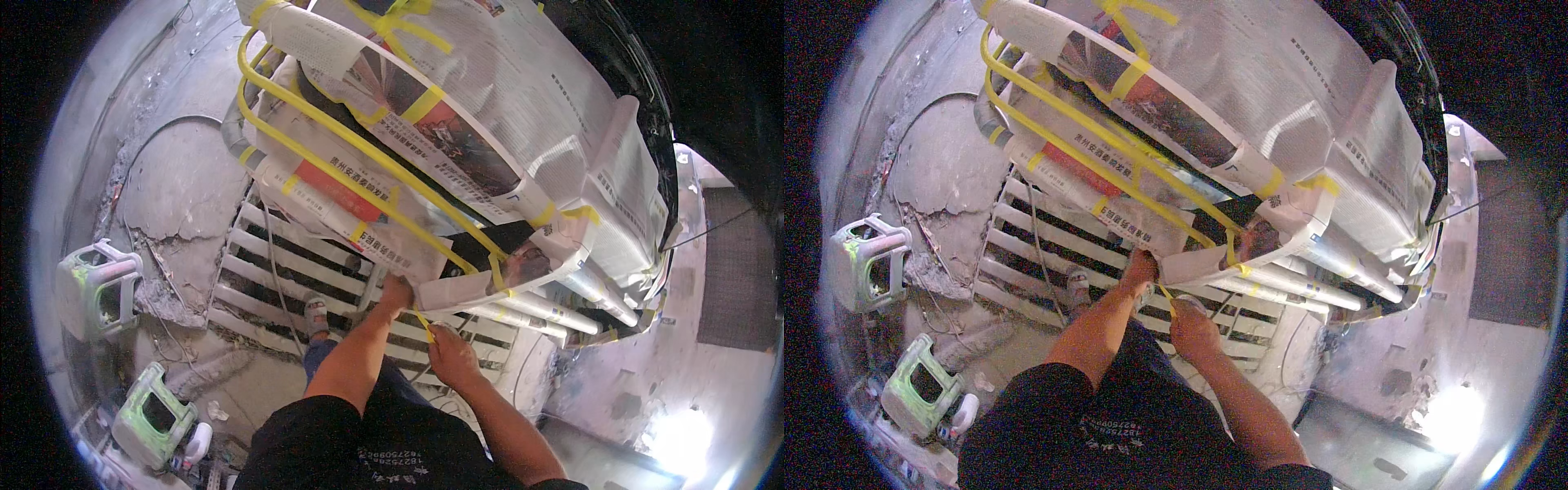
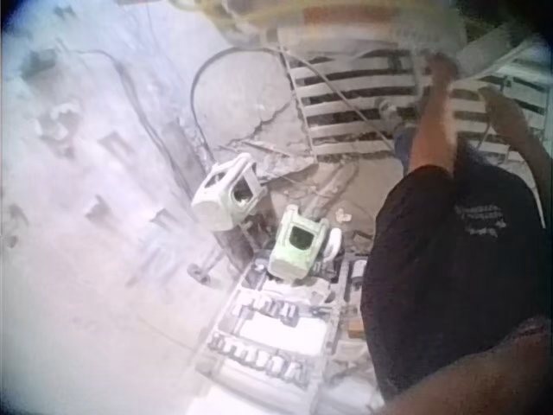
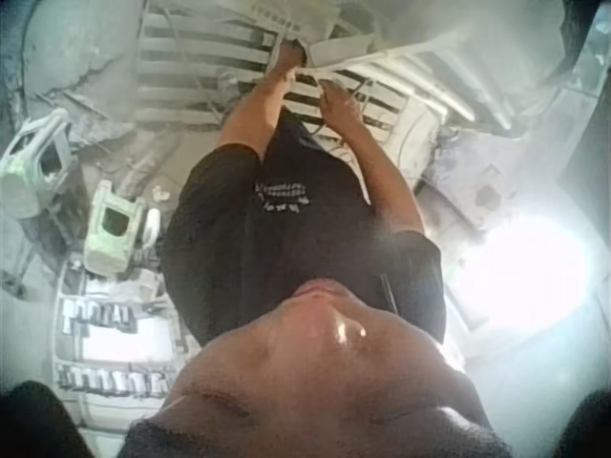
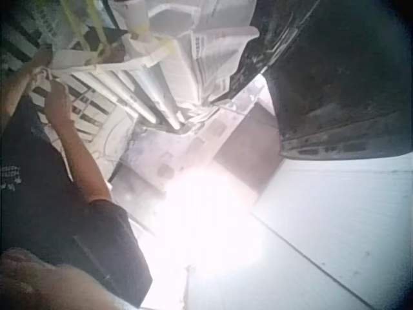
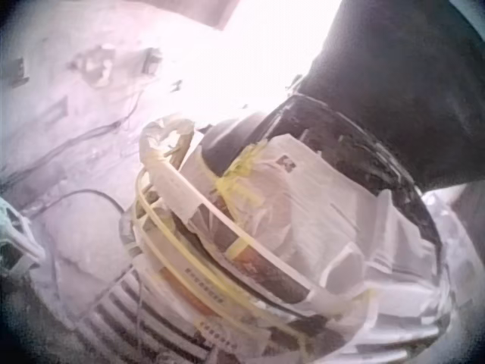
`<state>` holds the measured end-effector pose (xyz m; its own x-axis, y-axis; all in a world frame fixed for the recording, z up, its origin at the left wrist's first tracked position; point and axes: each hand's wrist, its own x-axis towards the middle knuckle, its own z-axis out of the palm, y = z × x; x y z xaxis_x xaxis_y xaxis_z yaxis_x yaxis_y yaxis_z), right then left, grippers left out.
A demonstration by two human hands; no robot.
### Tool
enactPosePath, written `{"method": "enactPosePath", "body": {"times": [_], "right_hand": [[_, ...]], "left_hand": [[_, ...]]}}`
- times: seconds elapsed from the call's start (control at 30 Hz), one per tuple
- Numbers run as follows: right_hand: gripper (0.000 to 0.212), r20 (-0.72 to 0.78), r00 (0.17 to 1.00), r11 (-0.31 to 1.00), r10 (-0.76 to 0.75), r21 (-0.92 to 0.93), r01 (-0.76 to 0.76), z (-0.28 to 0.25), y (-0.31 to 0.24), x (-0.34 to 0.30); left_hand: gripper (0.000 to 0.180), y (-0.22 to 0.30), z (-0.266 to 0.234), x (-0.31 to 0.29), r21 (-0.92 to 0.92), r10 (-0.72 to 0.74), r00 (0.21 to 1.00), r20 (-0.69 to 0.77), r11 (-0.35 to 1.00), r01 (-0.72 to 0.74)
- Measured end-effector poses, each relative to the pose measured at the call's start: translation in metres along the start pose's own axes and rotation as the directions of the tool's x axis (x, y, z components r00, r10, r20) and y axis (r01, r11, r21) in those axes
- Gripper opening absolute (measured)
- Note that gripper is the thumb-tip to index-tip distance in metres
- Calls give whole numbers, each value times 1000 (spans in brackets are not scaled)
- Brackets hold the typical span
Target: The person covers a car bumper with newspaper and secures it using yellow tape. They repeatedly tear tape, place newspaper sheets over the bumper, and press the tape to hold the paper in place.
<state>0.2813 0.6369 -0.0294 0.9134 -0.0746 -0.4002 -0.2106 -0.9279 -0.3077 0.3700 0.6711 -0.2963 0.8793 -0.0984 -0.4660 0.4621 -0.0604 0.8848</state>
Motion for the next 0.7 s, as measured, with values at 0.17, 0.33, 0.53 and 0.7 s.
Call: {"method": "enactPosePath", "body": {"times": [0.17, 0.33, 0.53, 0.7], "right_hand": [[32, -44, 999, 1000, -3, 24, 4, 0, 2, -1], [32, -50, 999, 1000, 5, 7, -5, -1, 2, -1], [32, -3, 998, 994, 62, -89, -62, 1, 11, 1], [33, 49, 995, 981, 85, -178, -75, -3, 20, 8]], "left_hand": [[29, 11, -8, 2, -59, -296, 947, 125, 950, 305], [30, -9, -26, -5, 11, 18, 980, 200, 1000, -21], [43, 27, -38, -56, -304, 186, 951, 246, 947, -106], [66, -5, -66, -29, 20, 136, 821, 555, 984, -177]]}}
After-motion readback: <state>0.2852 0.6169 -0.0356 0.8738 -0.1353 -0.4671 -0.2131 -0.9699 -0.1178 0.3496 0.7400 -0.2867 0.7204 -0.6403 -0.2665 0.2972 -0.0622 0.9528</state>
